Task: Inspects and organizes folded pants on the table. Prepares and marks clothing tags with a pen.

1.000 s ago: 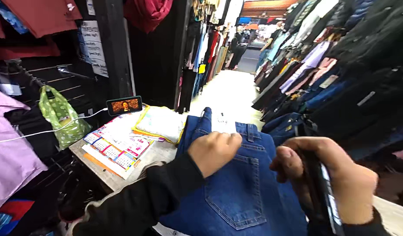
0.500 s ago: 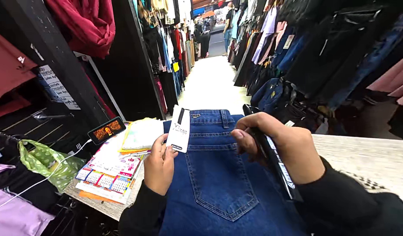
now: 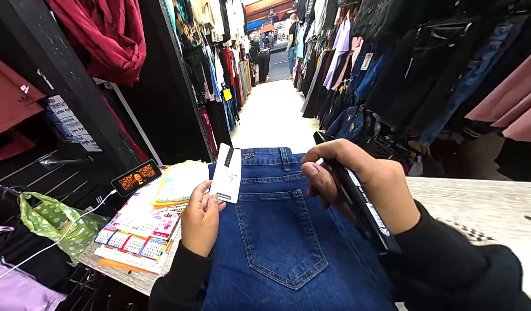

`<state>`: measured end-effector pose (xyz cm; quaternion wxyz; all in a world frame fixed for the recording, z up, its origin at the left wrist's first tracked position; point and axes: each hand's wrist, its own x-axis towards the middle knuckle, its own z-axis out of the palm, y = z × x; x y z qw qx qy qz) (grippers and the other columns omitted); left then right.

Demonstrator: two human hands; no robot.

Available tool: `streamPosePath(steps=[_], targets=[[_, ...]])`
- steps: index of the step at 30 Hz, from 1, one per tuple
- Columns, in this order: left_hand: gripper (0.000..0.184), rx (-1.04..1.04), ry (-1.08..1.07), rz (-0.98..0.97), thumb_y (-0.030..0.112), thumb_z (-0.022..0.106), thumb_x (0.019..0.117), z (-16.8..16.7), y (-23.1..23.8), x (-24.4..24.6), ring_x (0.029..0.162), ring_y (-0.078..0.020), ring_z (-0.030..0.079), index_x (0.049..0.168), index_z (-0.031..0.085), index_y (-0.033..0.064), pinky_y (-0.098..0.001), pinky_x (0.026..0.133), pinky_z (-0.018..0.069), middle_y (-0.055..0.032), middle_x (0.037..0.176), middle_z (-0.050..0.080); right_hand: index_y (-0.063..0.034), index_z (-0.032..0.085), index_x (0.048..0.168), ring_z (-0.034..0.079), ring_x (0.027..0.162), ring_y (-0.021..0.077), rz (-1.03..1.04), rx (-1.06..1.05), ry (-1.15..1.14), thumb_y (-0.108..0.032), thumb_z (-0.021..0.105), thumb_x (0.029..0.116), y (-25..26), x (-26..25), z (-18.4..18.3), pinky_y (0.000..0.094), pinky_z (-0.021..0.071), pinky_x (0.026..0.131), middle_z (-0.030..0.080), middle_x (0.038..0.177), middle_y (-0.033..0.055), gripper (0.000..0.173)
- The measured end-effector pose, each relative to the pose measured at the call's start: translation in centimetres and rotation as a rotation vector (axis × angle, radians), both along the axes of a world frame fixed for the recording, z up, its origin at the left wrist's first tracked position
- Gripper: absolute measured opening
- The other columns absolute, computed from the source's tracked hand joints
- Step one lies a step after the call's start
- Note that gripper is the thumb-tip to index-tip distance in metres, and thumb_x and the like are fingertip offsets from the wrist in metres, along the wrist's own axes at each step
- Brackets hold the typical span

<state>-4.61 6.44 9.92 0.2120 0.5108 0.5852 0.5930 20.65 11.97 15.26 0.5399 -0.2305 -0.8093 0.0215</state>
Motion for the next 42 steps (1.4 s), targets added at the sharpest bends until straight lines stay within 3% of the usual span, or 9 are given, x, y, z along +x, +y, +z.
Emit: streamPosePath(steps=[14,17,19,20,22,23,25,30,42], targets=[[0.032,0.007,-0.167,-0.042,0.002,0.052,0.1043,-0.4,0.0,-0.5,0.088,-0.0133,0.075,0.136,0.056,0.0025,-0.0309,0.084,0.0625,-0.0081,0.105,0.075,-0.0086,0.064,0.104,0.059,0.055,-0.0008,0.016,0.002,-0.009,-0.028,0.055,0.1045,1.0,-0.1,-0.1,0.0169,0.0498,0.047,0.063,0.070,-0.0038,0.022],[0.031,0.180,0.383,0.070,0.008,0.056,0.1031,0.0,0.0,0.3,0.082,-0.0138,0.076,0.132,0.061,0.0001,-0.0332,0.076,0.0645,-0.0083,0.103,0.076,-0.0088,0.063,0.108,0.065,0.061,0.0026,0.065,-0.063,0.019,-0.027,0.055,0.1046,1.5,-0.6,-0.9,0.0208,0.0564,0.052,0.068,0.077,-0.0039,0.020],[0.030,0.403,0.830,0.102,0.006,0.056,0.0981,0.6,0.6,1.2,0.071,-0.0213,0.073,0.124,0.068,-0.0043,-0.0395,0.063,0.0618,-0.0134,0.094,0.076,-0.0105,0.059,0.116,0.071,0.073,0.0073,0.105,-0.156,0.019,-0.027,0.056,0.1048,2.4,-1.0,-2.0,0.0259,0.0614,0.060,0.073,0.092,-0.0022,0.020],[0.029,0.448,0.982,0.055,0.005,0.057,0.0969,0.9,0.8,1.6,0.075,-0.0229,0.074,0.121,0.070,-0.0039,-0.0401,0.065,0.0621,-0.0136,0.097,0.076,-0.0115,0.057,0.121,0.074,0.083,0.0093,0.132,-0.220,0.010,-0.029,0.055,0.1052,3.0,-1.3,-2.7,0.0286,0.0639,0.067,0.075,0.102,-0.0011,0.024],[0.023,0.405,1.158,-0.142,0.008,0.059,0.0985,0.9,1.3,2.1,0.102,-0.0243,0.074,0.116,0.073,0.0016,-0.0412,0.088,0.0615,-0.0117,0.112,0.075,-0.0130,0.055,0.127,0.074,0.094,0.0105,0.171,-0.355,0.003,-0.032,0.055,0.1046,4.4,-1.9,-4.1,0.0322,0.0641,0.078,0.073,0.112,-0.0007,0.029],[0.022,0.348,1.183,-0.257,0.009,0.060,0.0989,0.5,1.7,2.3,0.115,-0.0255,0.070,0.114,0.075,0.0035,-0.0436,0.100,0.0561,-0.0114,0.119,0.073,-0.0136,0.055,0.126,0.073,0.094,0.0099,0.173,-0.418,0.003,-0.033,0.055,0.1041,4.9,-2.0,-4.7,0.0325,0.0635,0.078,0.074,0.111,-0.0015,0.029],[0.022,0.313,1.170,-0.368,0.014,0.060,0.0993,-0.3,2.0,2.2,0.125,-0.0249,0.065,0.112,0.076,0.0046,-0.0446,0.109,0.0499,-0.0100,0.126,0.072,-0.0133,0.056,0.124,0.074,0.091,0.0106,0.192,-0.514,0.020,-0.028,0.055,0.1036,5.4,-2.1,-5.4,0.0325,0.0638,0.077,0.075,0.108,-0.0011,0.025],[0.023,0.439,1.064,-0.322,0.016,0.060,0.0970,-1.6,1.8,1.5,0.114,-0.0182,0.071,0.097,0.080,0.0070,-0.0370,0.103,0.0544,-0.0054,0.110,0.077,-0.0134,0.056,0.121,0.075,0.091,0.0129,0.212,-0.568,0.070,-0.020,0.055,0.1031,5.4,-2.2,-5.5,0.0328,0.0648,0.076,0.074,0.107,0.0007,0.020],[0.019,0.470,0.948,-0.332,0.013,0.062,0.0957,-2.1,1.8,1.2,0.112,-0.0175,0.071,0.095,0.079,0.0060,-0.0349,0.102,0.0551,-0.0054,0.106,0.077,-0.0134,0.057,0.118,0.073,0.079,0.0092,0.181,-0.587,0.061,-0.015,0.063,0.0978,5.3,-2.5,-5.8,0.0274,0.0624,0.069,0.074,0.092,-0.0018,0.021]])
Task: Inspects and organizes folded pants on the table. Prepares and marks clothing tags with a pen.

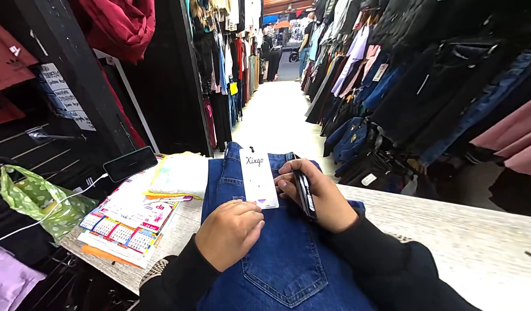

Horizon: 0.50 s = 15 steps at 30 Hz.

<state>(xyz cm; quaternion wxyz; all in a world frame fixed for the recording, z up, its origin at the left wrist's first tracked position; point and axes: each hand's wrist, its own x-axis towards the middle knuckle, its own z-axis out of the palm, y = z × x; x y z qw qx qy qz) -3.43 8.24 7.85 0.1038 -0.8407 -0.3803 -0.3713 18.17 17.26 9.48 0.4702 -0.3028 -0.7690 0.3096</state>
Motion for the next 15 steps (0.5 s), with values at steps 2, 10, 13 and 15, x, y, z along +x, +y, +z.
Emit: streamPosePath(steps=[2,10,13,15], targets=[[0.019,-0.010,-0.032,-0.001,0.012,0.062,0.0958,0.1,0.0,0.0,0.113,-0.0184,0.070,0.101,0.078,0.0044,-0.0344,0.101,0.0551,-0.0075,0.112,0.075,-0.0141,0.058,0.117,0.071,0.075,0.0071,-0.009,0.023,-0.005,-0.015,0.067,0.0943,0.0,-0.1,-0.1,0.0252,0.0601,0.064,0.074,0.089,-0.0035,0.024],[0.047,-0.157,-0.104,0.040,0.024,0.063,0.0988,0.5,-0.3,0.1,0.126,-0.0224,0.062,0.137,0.055,-0.0020,-0.0408,0.108,0.0504,-0.0146,0.136,0.063,-0.0130,0.050,0.128,0.072,0.100,0.0167,0.098,0.200,0.168,-0.014,0.063,0.0981,-0.9,-0.6,-0.6,0.0311,0.0622,0.085,0.071,0.116,0.0038,0.033],[0.042,-0.239,-0.021,-0.008,0.030,0.058,0.1027,0.3,-0.3,-0.1,0.125,-0.0168,0.062,0.135,0.059,0.0023,-0.0446,0.116,0.0427,-0.0081,0.130,0.068,-0.0144,0.051,0.133,0.071,0.111,0.0250,0.151,0.283,0.119,-0.026,0.062,0.0989,-1.1,-0.7,-0.5,0.0402,0.0621,0.092,0.069,0.128,0.0047,0.038],[0.037,-0.250,0.037,-0.033,0.031,0.056,0.1039,-0.3,-0.4,-0.3,0.123,-0.0142,0.064,0.127,0.066,0.0045,-0.0462,0.119,0.0389,-0.0058,0.123,0.072,-0.0177,0.053,0.134,0.070,0.111,0.0184,0.149,0.315,-0.032,-0.036,0.063,0.0981,-1.1,-0.7,-0.9,0.0382,0.0613,0.092,0.068,0.131,-0.0015,0.041]])
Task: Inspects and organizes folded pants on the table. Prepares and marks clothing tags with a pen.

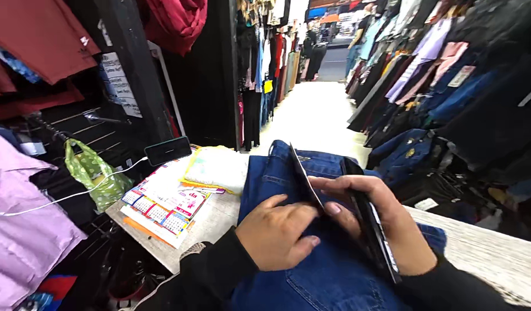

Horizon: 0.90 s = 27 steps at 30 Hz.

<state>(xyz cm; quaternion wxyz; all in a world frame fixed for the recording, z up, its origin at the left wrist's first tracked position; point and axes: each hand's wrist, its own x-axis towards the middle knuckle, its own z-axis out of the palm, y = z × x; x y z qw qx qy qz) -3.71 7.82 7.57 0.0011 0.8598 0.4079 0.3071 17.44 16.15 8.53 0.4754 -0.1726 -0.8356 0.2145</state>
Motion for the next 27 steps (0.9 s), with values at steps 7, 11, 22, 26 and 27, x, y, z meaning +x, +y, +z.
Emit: streamPosePath(steps=[7,11,22,26,27], targets=[[0.027,-0.070,-0.184,-0.344,0.019,0.057,0.1040,-0.5,-3.7,-1.1,0.105,-0.0178,0.073,0.100,0.077,0.0014,-0.0386,0.102,0.0538,-0.0088,0.107,0.077,-0.0155,0.059,0.140,0.061,0.127,0.0171,0.071,0.122,-0.328,-0.044,0.062,0.0986,1.5,0.2,-2.0,0.0422,0.0523,0.108,0.063,0.140,-0.0008,0.050],[0.023,-0.020,-0.312,-0.256,0.013,0.059,0.1025,0.2,-4.8,-2.0,0.110,-0.0205,0.072,0.102,0.075,-0.0036,-0.0349,0.100,0.0559,-0.0142,0.112,0.075,-0.0150,0.052,0.145,0.062,0.126,0.0191,-0.008,0.115,-0.260,-0.046,0.076,0.0862,1.3,0.2,-1.9,0.0425,0.0550,0.104,0.059,0.144,0.0014,0.071],[0.032,-0.133,-0.332,-0.048,0.015,0.061,0.1018,1.8,-1.3,-1.1,0.124,-0.0183,0.063,0.129,0.065,-0.0023,-0.0348,0.108,0.0518,-0.0134,0.130,0.067,-0.0097,0.044,0.140,0.070,0.102,0.0164,-0.220,-0.109,0.169,-0.031,0.075,0.0889,2.2,3.2,0.3,0.0331,0.0611,0.083,0.066,0.128,0.0081,0.063],[0.047,-0.335,-0.469,-0.023,0.015,0.061,0.1020,3.9,-0.6,-0.4,0.121,-0.0246,0.065,0.146,0.050,0.0015,-0.0440,0.101,0.0564,-0.0160,0.140,0.059,-0.0134,0.040,0.143,0.071,0.101,0.0216,-0.109,-0.361,0.272,-0.022,0.070,0.0897,3.5,4.8,0.2,0.0340,0.0616,0.074,0.065,0.133,0.0101,0.062],[0.048,-0.354,-0.485,-0.004,0.015,0.060,0.1024,4.1,-0.4,-0.3,0.120,-0.0253,0.065,0.147,0.048,0.0035,-0.0453,0.100,0.0570,-0.0156,0.141,0.058,-0.0109,0.041,0.142,0.072,0.098,0.0232,-0.090,-0.389,0.229,-0.020,0.068,0.0893,3.3,4.9,0.4,0.0352,0.0621,0.073,0.067,0.129,0.0119,0.059]])
